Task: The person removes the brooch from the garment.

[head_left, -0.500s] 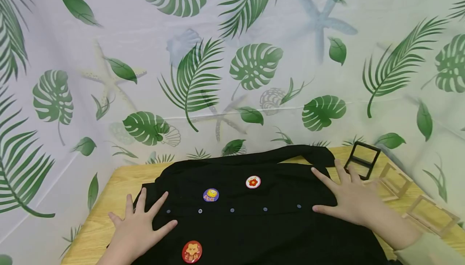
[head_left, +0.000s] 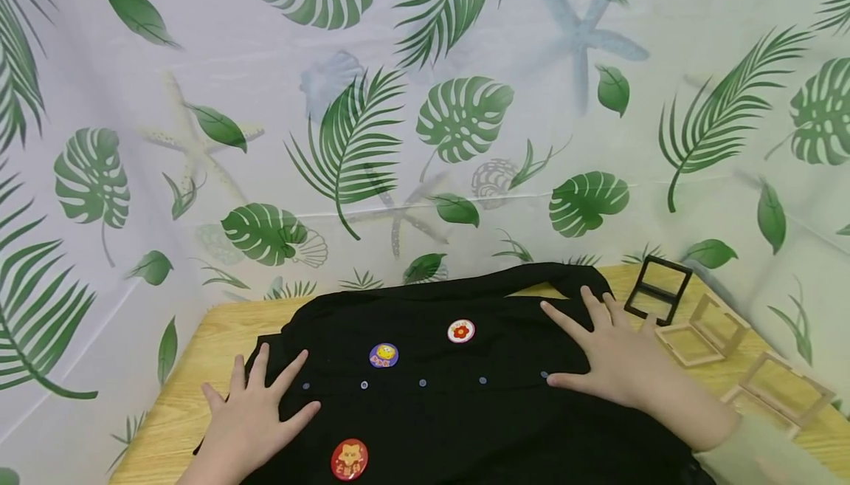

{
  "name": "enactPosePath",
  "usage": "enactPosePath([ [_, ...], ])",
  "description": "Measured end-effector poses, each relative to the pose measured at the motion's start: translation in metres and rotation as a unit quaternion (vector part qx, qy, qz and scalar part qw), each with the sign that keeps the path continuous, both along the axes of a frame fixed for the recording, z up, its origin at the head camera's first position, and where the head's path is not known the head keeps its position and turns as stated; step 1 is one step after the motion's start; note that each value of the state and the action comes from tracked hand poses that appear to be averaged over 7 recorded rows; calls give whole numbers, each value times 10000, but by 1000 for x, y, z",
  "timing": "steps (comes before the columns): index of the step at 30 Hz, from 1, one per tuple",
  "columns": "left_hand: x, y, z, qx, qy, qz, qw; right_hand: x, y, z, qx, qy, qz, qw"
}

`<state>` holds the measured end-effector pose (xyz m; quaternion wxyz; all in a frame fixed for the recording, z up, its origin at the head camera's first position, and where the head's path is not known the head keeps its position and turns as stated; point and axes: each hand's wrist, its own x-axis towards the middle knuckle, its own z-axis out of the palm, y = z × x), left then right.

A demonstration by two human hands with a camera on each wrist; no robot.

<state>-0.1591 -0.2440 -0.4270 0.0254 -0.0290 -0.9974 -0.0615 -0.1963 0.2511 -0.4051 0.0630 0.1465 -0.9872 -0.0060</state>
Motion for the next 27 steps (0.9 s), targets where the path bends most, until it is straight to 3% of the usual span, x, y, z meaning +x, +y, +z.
enactPosePath([
  [13, -2, -1, -5, 46, -296, -83, 9995, 0, -41, 8, -173, -95, 568, 9982],
  [27, -5, 6, -6, 108, -507, -285, 9982, 0, -87, 30, -180, -199, 917, 9954],
])
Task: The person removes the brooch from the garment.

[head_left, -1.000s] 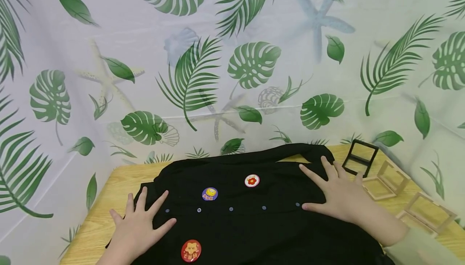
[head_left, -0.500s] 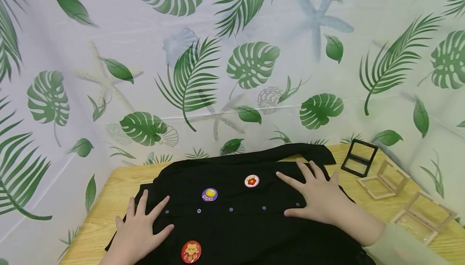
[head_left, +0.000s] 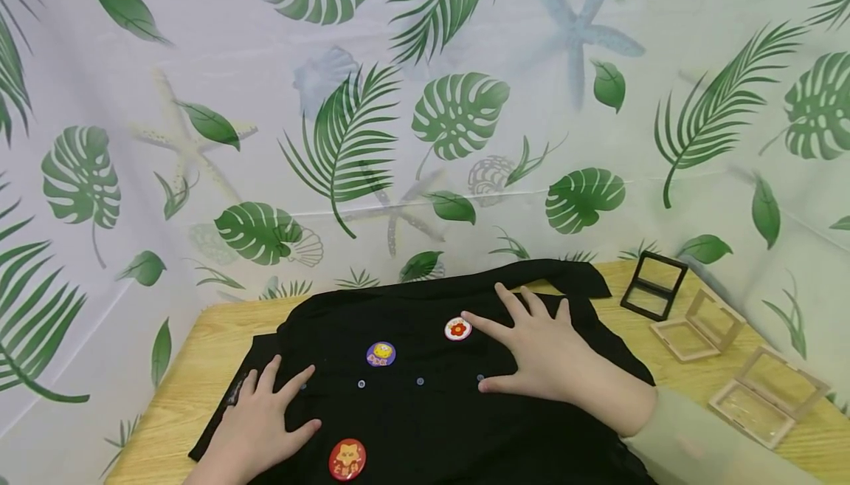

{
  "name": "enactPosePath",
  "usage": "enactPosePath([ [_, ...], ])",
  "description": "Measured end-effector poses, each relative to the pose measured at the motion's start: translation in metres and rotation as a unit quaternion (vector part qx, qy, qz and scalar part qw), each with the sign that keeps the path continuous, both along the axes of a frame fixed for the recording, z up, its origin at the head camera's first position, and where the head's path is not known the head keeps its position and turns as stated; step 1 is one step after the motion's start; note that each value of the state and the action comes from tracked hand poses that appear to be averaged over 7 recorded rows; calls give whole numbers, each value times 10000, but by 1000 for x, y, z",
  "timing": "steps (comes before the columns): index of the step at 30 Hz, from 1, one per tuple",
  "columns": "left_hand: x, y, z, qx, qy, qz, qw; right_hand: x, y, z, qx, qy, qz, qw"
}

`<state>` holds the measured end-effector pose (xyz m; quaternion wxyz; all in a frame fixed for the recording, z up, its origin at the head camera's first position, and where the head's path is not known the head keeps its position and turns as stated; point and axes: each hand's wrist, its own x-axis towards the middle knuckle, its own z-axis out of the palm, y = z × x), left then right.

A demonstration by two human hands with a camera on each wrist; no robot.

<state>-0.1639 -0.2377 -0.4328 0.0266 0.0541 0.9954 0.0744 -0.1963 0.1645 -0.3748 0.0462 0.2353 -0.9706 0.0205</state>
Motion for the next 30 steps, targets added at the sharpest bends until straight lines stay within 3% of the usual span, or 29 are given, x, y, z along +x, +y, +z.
enactPosePath([
  [7, -2, -1, -7, 23, -105, -39, 9999, 2, -20, 7, 12, -61, 238, 9997],
  [20, -4, -6, -13, 21, -318, -5, 9995, 9, -60, -2, -107, -442, 692, 9966],
  [25, -4, -6, -14, 66, -549, 65, 9984, 12, -72, -7, 4, -309, 919, 9953],
  [30, -6, -6, -17, -11, -541, 95, 9985, 15, -85, -7, 46, -166, 1171, 9930],
])
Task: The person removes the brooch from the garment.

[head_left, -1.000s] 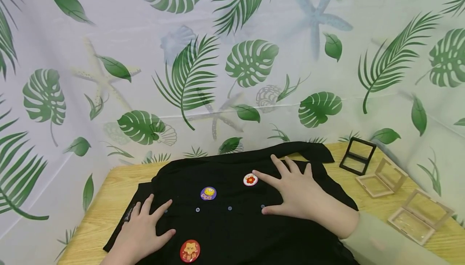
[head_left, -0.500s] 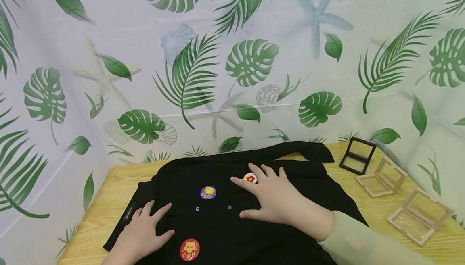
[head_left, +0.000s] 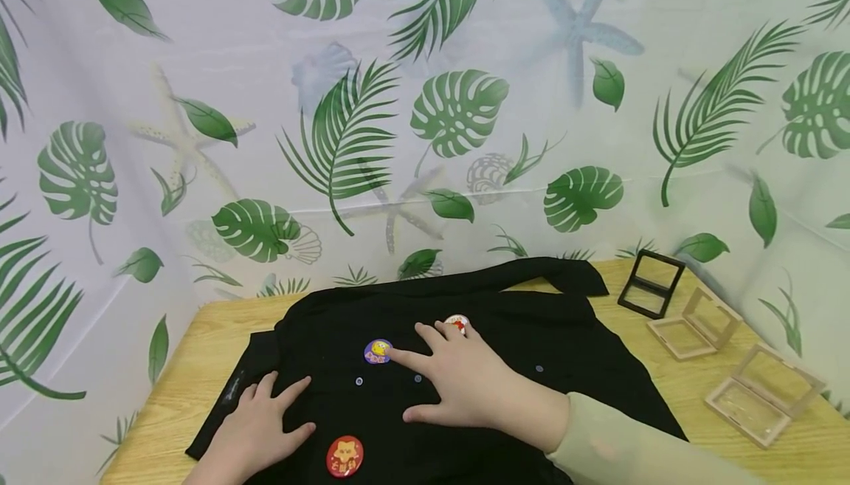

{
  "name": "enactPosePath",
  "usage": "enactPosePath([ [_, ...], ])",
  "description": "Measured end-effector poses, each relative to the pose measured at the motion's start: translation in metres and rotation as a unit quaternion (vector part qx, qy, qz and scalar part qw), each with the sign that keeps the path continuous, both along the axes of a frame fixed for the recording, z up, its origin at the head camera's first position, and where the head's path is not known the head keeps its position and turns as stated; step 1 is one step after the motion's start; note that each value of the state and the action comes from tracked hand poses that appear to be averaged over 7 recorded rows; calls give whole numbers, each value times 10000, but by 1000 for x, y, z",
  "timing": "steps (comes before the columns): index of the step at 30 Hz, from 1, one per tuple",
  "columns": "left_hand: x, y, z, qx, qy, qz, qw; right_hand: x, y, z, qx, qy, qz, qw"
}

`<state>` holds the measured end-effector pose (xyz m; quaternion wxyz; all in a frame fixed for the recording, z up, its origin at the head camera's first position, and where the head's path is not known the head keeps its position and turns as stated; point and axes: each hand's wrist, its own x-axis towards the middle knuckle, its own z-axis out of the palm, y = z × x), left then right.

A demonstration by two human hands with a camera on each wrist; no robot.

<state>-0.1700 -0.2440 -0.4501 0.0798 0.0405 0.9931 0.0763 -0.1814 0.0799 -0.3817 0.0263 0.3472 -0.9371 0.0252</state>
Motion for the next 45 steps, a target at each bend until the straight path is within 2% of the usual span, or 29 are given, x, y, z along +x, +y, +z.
enactPosePath([
  [13, -4, 1, -10, -206, -35, -54, 9998, 5, -23, -10, 230, -189, 349, 9989],
  [20, -3, 1, -8, -214, -162, -24, 9996, 7, -30, -14, 192, -114, 530, 9983],
  [26, -4, 3, -5, -256, -63, -59, 9996, 9, -36, -19, 259, 89, 707, 9971],
  [30, -6, 4, -3, -277, -115, -59, 9995, 10, -41, -21, 321, 5, 889, 9955],
  [34, -7, 6, 0, -263, -163, -76, 9995, 12, -47, -22, 399, -77, 1163, 9924],
  [40, -8, 8, 3, -262, -161, -90, 9995, 16, -58, -27, 656, 314, 1605, 9844],
  [45, -8, 7, 4, -256, -178, -138, 9994, 17, -67, -33, 773, 285, 1835, 9796],
])
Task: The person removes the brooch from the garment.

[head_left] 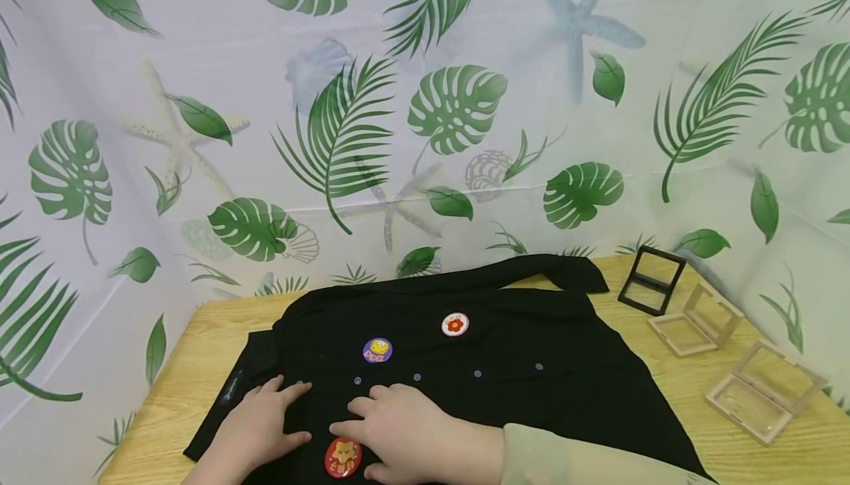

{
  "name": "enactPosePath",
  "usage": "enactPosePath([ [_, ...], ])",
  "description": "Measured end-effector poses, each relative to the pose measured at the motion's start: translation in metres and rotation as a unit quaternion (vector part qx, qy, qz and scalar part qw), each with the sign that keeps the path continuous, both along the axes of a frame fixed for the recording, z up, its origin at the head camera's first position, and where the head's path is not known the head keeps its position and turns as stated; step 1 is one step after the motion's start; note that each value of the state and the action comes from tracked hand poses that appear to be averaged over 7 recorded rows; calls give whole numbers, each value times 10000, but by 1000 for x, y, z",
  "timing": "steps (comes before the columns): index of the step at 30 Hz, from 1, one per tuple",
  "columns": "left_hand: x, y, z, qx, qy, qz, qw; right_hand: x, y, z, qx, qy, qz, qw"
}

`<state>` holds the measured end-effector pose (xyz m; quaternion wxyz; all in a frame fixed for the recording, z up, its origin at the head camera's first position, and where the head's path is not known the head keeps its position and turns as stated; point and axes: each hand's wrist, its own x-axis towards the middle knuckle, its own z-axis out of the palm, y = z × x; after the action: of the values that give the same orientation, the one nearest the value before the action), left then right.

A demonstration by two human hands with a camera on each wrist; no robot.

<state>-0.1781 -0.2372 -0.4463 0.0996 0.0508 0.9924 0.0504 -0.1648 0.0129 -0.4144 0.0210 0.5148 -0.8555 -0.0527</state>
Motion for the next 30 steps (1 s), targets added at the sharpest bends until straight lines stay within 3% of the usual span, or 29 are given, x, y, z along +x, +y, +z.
enactPosePath([
  [8, -1, 0, 0, -58, 45, -109, 9999, 3, -7, -16, -129, 299, 414, 9986],
  [12, -3, 0, -4, -46, 71, -122, 9999, 4, -10, -24, -149, 243, 539, 9981],
  [16, -10, -6, -19, -83, 111, -61, 9999, 4, -14, -32, -46, 268, 597, 9978],
  [22, -20, -18, -45, -25, 93, -7, 10000, 8, -19, -41, -140, 674, 717, 9950],
  [25, -17, -15, -42, 32, 63, -25, 10000, 9, -19, -44, -186, 745, 755, 9942],
  [30, -2, -2, -19, 33, 154, -130, 9998, 9, -20, -46, -167, 663, 776, 9946],
])
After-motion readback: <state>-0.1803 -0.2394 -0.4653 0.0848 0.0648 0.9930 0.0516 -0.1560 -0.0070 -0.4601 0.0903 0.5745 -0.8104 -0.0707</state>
